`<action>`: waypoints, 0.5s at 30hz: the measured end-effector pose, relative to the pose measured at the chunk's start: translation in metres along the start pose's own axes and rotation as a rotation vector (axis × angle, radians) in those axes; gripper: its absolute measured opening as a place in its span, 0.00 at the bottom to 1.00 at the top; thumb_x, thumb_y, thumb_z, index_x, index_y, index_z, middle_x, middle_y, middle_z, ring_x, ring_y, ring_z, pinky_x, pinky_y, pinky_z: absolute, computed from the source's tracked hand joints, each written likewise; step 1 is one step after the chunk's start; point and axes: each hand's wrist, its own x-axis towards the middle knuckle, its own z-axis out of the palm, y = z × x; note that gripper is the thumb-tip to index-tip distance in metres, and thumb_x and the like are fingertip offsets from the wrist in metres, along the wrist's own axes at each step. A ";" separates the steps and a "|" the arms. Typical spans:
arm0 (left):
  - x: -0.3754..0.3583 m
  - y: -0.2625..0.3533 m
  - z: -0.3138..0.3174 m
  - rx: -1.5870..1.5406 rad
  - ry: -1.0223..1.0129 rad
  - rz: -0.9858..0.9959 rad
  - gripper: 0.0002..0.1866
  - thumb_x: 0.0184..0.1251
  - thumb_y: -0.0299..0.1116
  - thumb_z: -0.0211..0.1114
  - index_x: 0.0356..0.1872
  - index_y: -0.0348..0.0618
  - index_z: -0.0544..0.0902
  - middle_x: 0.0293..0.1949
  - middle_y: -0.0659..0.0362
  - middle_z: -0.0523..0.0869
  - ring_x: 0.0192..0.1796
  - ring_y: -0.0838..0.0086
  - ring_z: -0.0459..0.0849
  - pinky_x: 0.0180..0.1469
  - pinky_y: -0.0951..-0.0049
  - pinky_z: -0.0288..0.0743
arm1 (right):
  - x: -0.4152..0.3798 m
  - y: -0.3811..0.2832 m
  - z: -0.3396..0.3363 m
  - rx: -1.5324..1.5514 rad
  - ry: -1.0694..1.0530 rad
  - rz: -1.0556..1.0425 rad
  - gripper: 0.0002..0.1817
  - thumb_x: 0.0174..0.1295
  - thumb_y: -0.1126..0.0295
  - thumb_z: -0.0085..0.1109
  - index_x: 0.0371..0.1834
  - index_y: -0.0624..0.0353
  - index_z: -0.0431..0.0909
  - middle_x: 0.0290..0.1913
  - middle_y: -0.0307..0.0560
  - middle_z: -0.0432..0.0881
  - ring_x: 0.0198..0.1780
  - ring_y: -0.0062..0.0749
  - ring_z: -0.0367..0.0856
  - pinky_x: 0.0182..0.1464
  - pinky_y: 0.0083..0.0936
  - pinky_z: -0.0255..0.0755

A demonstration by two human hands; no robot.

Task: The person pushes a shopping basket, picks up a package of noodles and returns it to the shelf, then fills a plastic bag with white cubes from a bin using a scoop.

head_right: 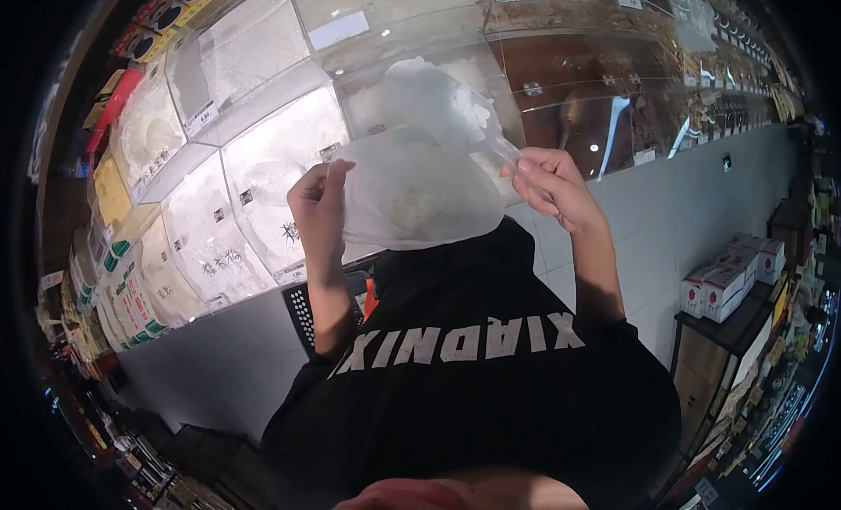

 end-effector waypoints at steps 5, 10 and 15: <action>-0.006 -0.002 -0.007 -0.174 0.048 -0.145 0.11 0.74 0.33 0.66 0.38 0.36 0.89 0.15 0.76 0.64 0.18 0.92 0.55 0.22 0.82 0.44 | 0.000 -0.014 0.005 -0.077 -0.217 -0.004 0.17 0.75 0.63 0.53 0.45 0.68 0.82 0.21 0.36 0.75 0.11 0.06 0.56 0.18 0.10 0.48; -0.010 -0.010 -0.007 -0.166 0.104 -0.114 0.11 0.75 0.33 0.64 0.42 0.34 0.89 0.15 0.77 0.62 0.19 0.92 0.53 0.22 0.81 0.43 | 0.000 -0.005 0.003 -0.114 -0.322 0.086 0.16 0.72 0.64 0.56 0.45 0.71 0.82 0.21 0.35 0.75 0.13 0.07 0.57 0.19 0.12 0.46; -0.006 -0.006 -0.008 -0.139 0.086 -0.096 0.11 0.76 0.32 0.64 0.43 0.34 0.89 0.17 0.77 0.61 0.20 0.92 0.53 0.24 0.81 0.43 | -0.002 -0.006 0.000 -0.202 -0.331 0.189 0.16 0.71 0.65 0.57 0.45 0.71 0.82 0.21 0.35 0.74 0.15 0.07 0.55 0.19 0.13 0.46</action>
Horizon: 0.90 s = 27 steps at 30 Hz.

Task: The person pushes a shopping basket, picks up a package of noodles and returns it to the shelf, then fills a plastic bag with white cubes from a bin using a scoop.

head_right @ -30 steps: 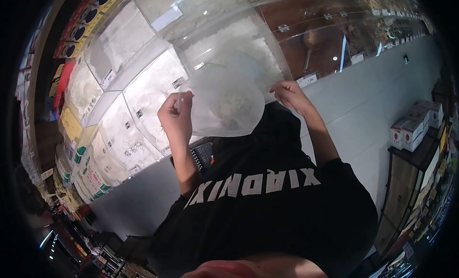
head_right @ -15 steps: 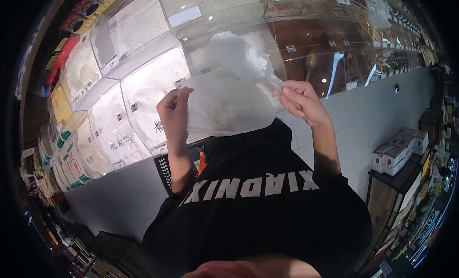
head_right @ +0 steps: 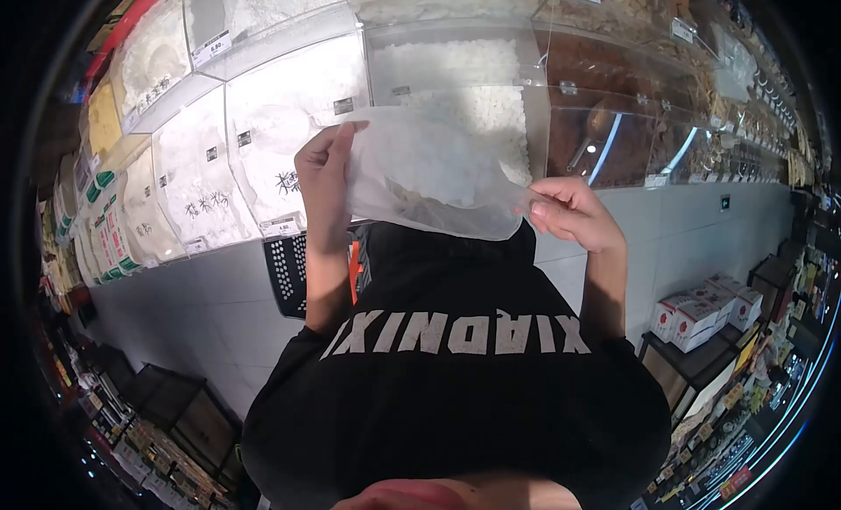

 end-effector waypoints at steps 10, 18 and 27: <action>0.006 0.002 0.013 0.022 -0.085 0.010 0.11 0.75 0.33 0.65 0.42 0.34 0.90 0.17 0.76 0.62 0.22 0.91 0.55 0.25 0.81 0.47 | 0.001 0.002 0.001 -0.093 0.041 0.073 0.12 0.71 0.66 0.58 0.43 0.66 0.83 0.23 0.33 0.74 0.19 0.06 0.58 0.21 0.13 0.48; 0.001 0.001 0.013 0.013 -0.109 0.000 0.11 0.75 0.32 0.64 0.45 0.34 0.90 0.17 0.78 0.61 0.21 0.92 0.54 0.25 0.82 0.44 | 0.012 -0.007 0.009 -0.235 0.057 0.146 0.10 0.68 0.67 0.62 0.36 0.64 0.81 0.22 0.33 0.74 0.22 0.11 0.62 0.24 0.17 0.53; -0.002 0.002 0.008 -0.027 -0.107 -0.006 0.12 0.75 0.33 0.65 0.42 0.34 0.90 0.15 0.76 0.63 0.20 0.91 0.55 0.23 0.81 0.46 | 0.037 -0.033 0.027 -0.785 0.072 0.071 0.20 0.66 0.64 0.64 0.24 0.67 0.69 0.18 0.48 0.65 0.22 0.31 0.64 0.27 0.31 0.60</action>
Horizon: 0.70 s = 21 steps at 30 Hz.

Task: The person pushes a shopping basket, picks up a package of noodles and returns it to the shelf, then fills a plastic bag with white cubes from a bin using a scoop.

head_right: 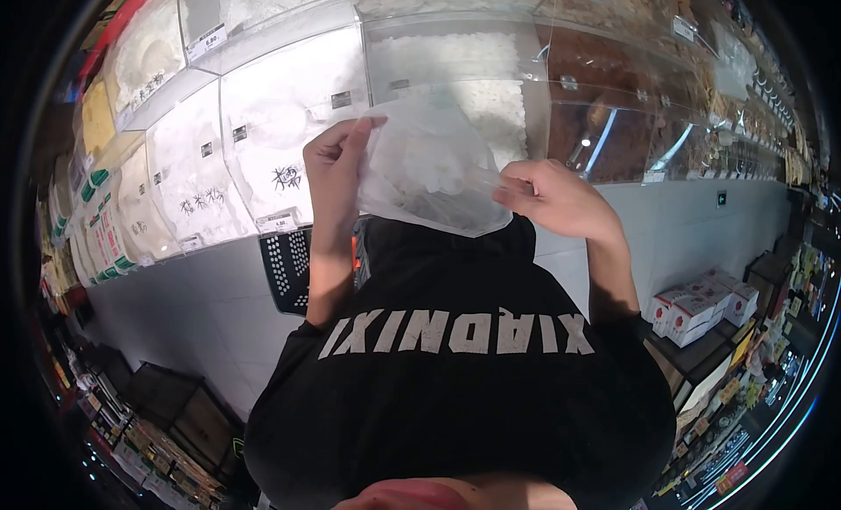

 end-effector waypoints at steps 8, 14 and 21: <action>-0.010 -0.006 -0.011 -0.026 0.074 -0.027 0.11 0.75 0.31 0.64 0.43 0.34 0.90 0.16 0.77 0.63 0.20 0.92 0.54 0.24 0.82 0.45 | 0.015 -0.018 0.023 -0.302 0.078 -0.057 0.14 0.59 0.65 0.67 0.38 0.66 0.80 0.26 0.58 0.79 0.33 0.58 0.80 0.35 0.43 0.70; -0.010 -0.007 -0.016 -0.043 0.071 -0.029 0.11 0.74 0.33 0.65 0.41 0.35 0.90 0.16 0.76 0.65 0.20 0.91 0.56 0.24 0.82 0.46 | 0.017 -0.015 0.031 -0.438 0.153 -0.108 0.14 0.57 0.65 0.69 0.40 0.64 0.82 0.28 0.59 0.81 0.34 0.59 0.81 0.37 0.43 0.73; -0.008 -0.004 -0.012 -0.023 0.066 -0.021 0.10 0.74 0.31 0.65 0.42 0.34 0.90 0.17 0.76 0.64 0.21 0.91 0.55 0.25 0.81 0.45 | 0.005 -0.024 0.016 -0.303 0.199 -0.054 0.15 0.58 0.63 0.69 0.38 0.65 0.80 0.29 0.60 0.82 0.34 0.58 0.82 0.37 0.45 0.73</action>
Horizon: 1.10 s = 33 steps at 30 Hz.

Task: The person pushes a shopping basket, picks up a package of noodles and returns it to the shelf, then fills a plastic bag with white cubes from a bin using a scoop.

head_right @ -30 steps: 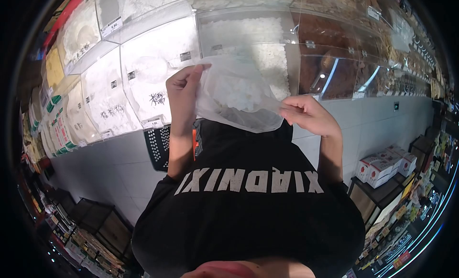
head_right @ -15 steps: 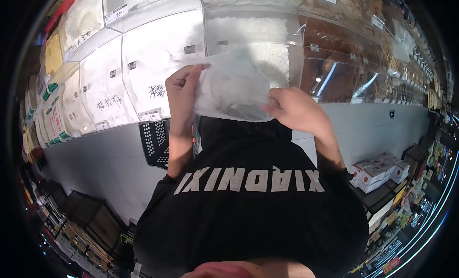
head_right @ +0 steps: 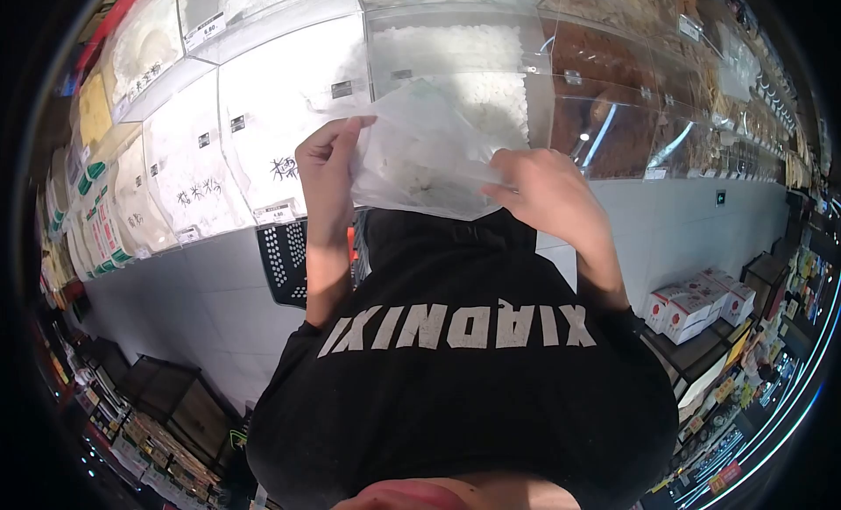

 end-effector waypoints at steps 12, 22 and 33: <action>0.008 -0.004 0.003 -0.024 0.058 0.031 0.10 0.75 0.29 0.62 0.40 0.32 0.89 0.16 0.76 0.62 0.19 0.92 0.53 0.22 0.80 0.42 | -0.069 0.116 -0.037 0.827 0.081 0.042 0.11 0.65 0.65 0.65 0.37 0.64 0.82 0.28 0.38 0.84 0.21 0.12 0.70 0.23 0.15 0.59; 0.018 -0.005 0.005 -0.028 0.137 0.003 0.10 0.74 0.30 0.64 0.38 0.34 0.89 0.17 0.76 0.65 0.19 0.91 0.54 0.23 0.81 0.41 | -0.051 0.163 0.050 0.789 0.186 0.610 0.17 0.72 0.57 0.59 0.37 0.62 0.81 0.28 0.40 0.84 0.14 0.12 0.63 0.15 0.16 0.53; 0.022 -0.002 0.010 0.033 0.127 0.000 0.10 0.73 0.30 0.64 0.36 0.34 0.88 0.24 0.71 0.76 0.26 0.88 0.66 0.31 0.83 0.56 | -0.028 0.185 0.126 0.641 0.256 0.699 0.20 0.72 0.55 0.58 0.36 0.65 0.81 0.23 0.40 0.79 0.22 0.20 0.70 0.25 0.24 0.63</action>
